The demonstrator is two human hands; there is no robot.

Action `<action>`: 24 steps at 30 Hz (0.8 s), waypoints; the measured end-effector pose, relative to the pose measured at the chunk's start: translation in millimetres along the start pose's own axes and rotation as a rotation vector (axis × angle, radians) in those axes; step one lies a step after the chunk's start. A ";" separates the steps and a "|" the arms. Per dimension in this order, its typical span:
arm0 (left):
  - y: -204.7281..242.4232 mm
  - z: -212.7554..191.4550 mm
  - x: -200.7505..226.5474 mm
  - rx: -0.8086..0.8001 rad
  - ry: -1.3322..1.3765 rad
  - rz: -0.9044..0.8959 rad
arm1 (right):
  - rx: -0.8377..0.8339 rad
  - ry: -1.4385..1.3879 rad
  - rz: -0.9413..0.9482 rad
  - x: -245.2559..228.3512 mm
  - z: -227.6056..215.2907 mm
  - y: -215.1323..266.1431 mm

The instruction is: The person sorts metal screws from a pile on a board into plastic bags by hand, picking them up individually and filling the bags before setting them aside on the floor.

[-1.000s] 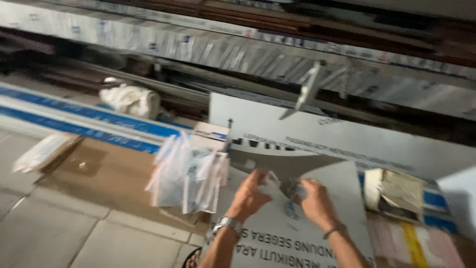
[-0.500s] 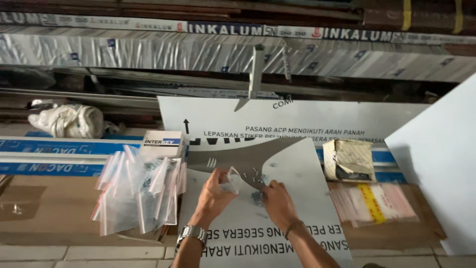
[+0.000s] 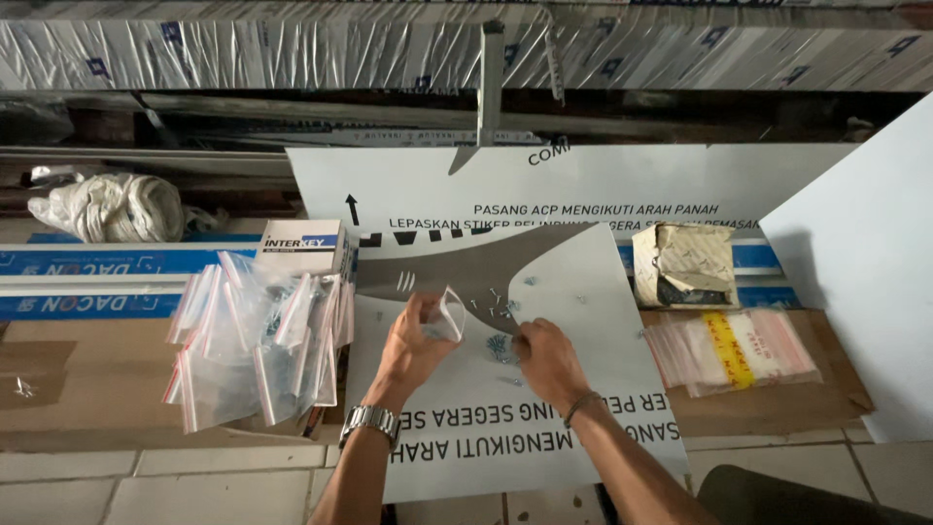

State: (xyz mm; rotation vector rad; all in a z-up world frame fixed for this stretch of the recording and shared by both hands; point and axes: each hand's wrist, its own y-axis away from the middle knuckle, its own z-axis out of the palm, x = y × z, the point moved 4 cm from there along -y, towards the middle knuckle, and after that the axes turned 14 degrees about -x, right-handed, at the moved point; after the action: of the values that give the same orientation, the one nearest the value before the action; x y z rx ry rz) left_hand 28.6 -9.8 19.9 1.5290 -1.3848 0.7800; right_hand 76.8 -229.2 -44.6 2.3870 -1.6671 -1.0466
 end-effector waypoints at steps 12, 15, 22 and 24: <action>3.6 0.3 5.0 0.003 0.012 0.000 | 0.080 -0.178 0.038 -9.3 -24.7 21.4; 2.5 1.1 5.0 -0.014 0.020 0.003 | 0.131 -0.253 0.044 -15.8 -30.0 29.7; 4.1 -4.5 11.2 -0.003 0.014 0.024 | 0.224 -0.276 -0.039 -29.9 -50.5 19.4; -4.9 -2.7 -6.9 0.011 0.024 0.068 | 0.322 -0.364 -0.144 -34.7 -57.2 10.3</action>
State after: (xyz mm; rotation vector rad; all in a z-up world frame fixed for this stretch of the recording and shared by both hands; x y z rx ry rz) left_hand 32.5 -4.7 13.8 1.4827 -1.4230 0.8472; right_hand 93.1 -222.8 20.7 2.6763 -1.9298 -1.4063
